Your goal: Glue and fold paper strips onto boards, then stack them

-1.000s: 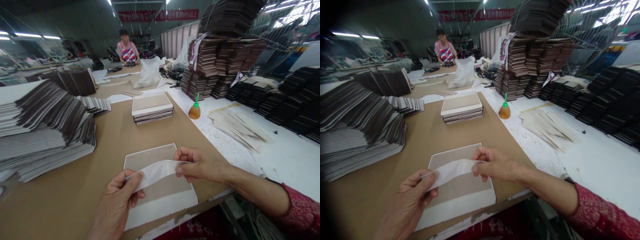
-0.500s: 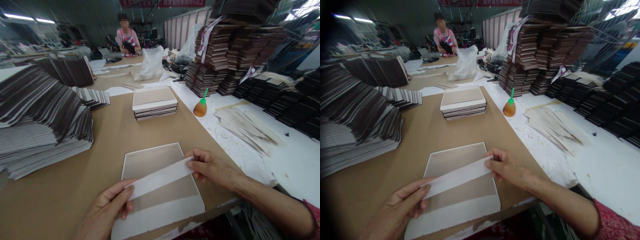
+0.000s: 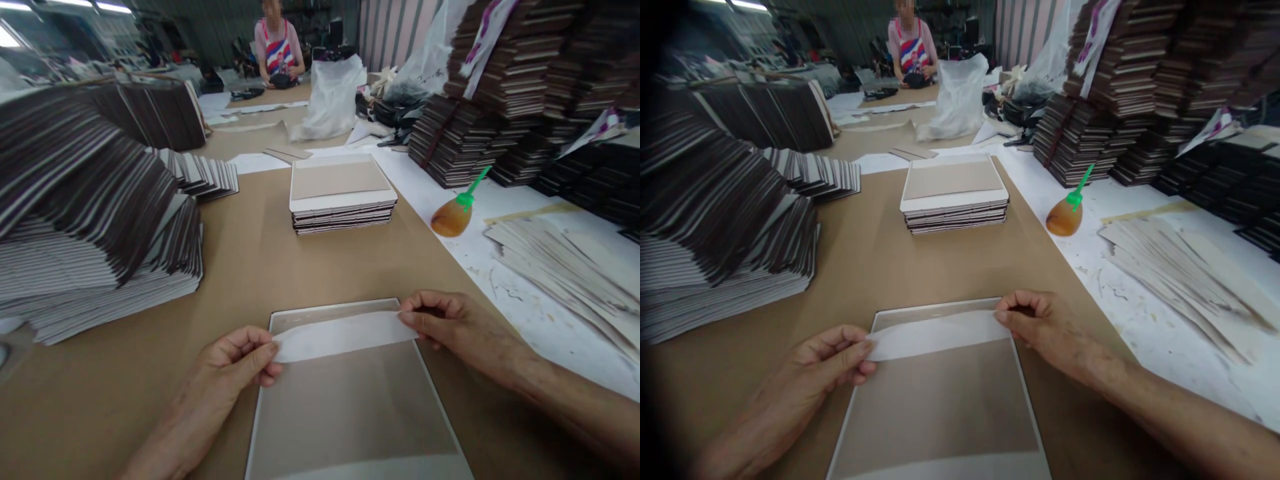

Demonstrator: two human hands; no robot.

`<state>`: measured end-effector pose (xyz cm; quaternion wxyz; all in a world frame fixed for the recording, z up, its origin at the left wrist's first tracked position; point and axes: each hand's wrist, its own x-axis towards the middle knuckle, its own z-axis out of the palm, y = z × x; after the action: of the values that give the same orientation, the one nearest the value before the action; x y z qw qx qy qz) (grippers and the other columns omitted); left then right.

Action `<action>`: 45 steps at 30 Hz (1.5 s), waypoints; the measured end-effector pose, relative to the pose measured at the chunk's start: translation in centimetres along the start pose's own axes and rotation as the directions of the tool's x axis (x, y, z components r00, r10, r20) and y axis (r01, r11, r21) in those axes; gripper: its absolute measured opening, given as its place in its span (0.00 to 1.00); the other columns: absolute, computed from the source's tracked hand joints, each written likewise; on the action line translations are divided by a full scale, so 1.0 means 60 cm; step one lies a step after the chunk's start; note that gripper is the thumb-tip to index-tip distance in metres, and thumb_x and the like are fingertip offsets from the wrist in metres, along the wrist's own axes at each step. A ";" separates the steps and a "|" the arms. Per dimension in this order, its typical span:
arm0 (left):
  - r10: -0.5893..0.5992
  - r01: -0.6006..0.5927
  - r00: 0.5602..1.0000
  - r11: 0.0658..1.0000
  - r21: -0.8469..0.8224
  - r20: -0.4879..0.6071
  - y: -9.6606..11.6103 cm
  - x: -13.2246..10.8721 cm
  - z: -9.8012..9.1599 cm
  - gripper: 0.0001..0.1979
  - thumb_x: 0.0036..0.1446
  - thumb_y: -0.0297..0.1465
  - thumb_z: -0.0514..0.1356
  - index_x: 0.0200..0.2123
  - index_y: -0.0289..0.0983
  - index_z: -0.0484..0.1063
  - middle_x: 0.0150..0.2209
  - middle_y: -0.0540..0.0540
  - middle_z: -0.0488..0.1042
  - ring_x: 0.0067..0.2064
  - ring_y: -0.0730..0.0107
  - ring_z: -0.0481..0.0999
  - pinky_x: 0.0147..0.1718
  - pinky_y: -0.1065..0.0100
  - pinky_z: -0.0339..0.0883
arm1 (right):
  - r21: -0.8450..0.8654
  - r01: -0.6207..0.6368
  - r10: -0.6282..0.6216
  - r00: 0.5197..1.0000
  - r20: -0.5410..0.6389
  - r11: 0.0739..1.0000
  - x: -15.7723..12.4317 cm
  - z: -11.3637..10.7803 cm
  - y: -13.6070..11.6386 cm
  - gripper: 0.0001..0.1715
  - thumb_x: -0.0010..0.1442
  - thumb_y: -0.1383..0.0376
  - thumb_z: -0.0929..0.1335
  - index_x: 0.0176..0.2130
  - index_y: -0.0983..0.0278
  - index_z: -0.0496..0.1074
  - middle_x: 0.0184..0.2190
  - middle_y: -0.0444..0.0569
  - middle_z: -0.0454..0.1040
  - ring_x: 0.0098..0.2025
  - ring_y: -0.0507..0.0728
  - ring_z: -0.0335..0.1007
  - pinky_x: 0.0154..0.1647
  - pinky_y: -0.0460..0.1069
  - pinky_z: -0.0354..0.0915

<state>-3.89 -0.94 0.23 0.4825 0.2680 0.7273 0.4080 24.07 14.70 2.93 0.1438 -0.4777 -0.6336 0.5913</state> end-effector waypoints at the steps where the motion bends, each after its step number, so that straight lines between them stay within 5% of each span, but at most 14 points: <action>1: 0.007 -0.007 1.000 1.000 0.015 0.007 0.004 0.005 -0.002 0.16 0.52 0.46 0.64 0.31 0.38 0.73 0.29 0.52 0.73 0.32 0.73 0.72 0.34 0.72 0.65 | -0.023 0.008 -0.008 1.000 -0.009 1.000 0.006 0.001 0.000 0.18 0.54 0.51 0.71 0.31 0.64 0.73 0.20 0.41 0.64 0.22 0.49 0.56 0.21 0.45 0.52; 7: -0.014 0.013 1.000 0.992 0.125 0.008 0.010 0.022 -0.004 0.20 0.53 0.50 0.59 0.30 0.39 0.68 0.23 0.55 0.69 0.20 0.78 0.58 0.23 0.71 0.50 | -0.101 0.106 -0.113 0.991 -0.066 0.989 0.037 0.009 0.033 0.15 0.58 0.53 0.70 0.33 0.62 0.71 0.26 0.43 0.69 0.27 0.51 0.60 0.27 0.46 0.57; 14: 0.057 -0.037 0.993 0.983 0.181 -0.106 0.011 0.030 0.007 0.20 0.50 0.51 0.60 0.26 0.39 0.70 0.20 0.53 0.64 0.24 0.73 0.64 0.27 0.70 0.59 | -0.234 0.163 -0.206 0.963 -0.174 0.959 0.047 0.017 0.057 0.11 0.59 0.55 0.70 0.35 0.60 0.68 0.27 0.42 0.70 0.28 0.53 0.65 0.27 0.47 0.61; 22: 0.074 -0.046 0.978 0.989 0.144 -0.193 -0.020 0.037 0.016 0.19 0.54 0.49 0.61 0.41 0.44 0.64 0.30 0.55 0.69 0.29 0.73 0.68 0.26 0.72 0.64 | -0.444 0.209 -0.316 0.932 -0.180 0.871 0.054 0.022 0.055 0.10 0.59 0.55 0.69 0.34 0.58 0.68 0.25 0.43 0.72 0.25 0.54 0.68 0.22 0.47 0.64; 38: 0.157 -0.097 0.958 0.965 0.244 -0.241 -0.027 0.044 0.019 0.20 0.56 0.46 0.60 0.47 0.46 0.60 0.28 0.55 0.70 0.27 0.71 0.71 0.24 0.72 0.67 | -0.555 0.244 -0.412 0.889 -0.199 0.795 0.058 0.028 0.065 0.09 0.59 0.55 0.69 0.35 0.57 0.68 0.25 0.43 0.74 0.24 0.54 0.70 0.18 0.45 0.64; 45: 0.136 -0.104 0.934 0.988 0.115 -0.330 -0.019 0.041 0.025 0.24 0.46 0.44 0.68 0.43 0.44 0.65 0.28 0.52 0.72 0.28 0.68 0.72 0.23 0.71 0.66 | -0.520 0.264 -0.400 0.901 -0.167 0.813 0.054 0.031 0.058 0.05 0.60 0.61 0.69 0.35 0.58 0.67 0.24 0.40 0.70 0.22 0.50 0.64 0.19 0.45 0.61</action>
<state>-3.47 0.89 -2.25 0.3119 0.2610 0.7999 0.4413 22.57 15.53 -1.89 0.2058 -0.4548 -0.8097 0.3085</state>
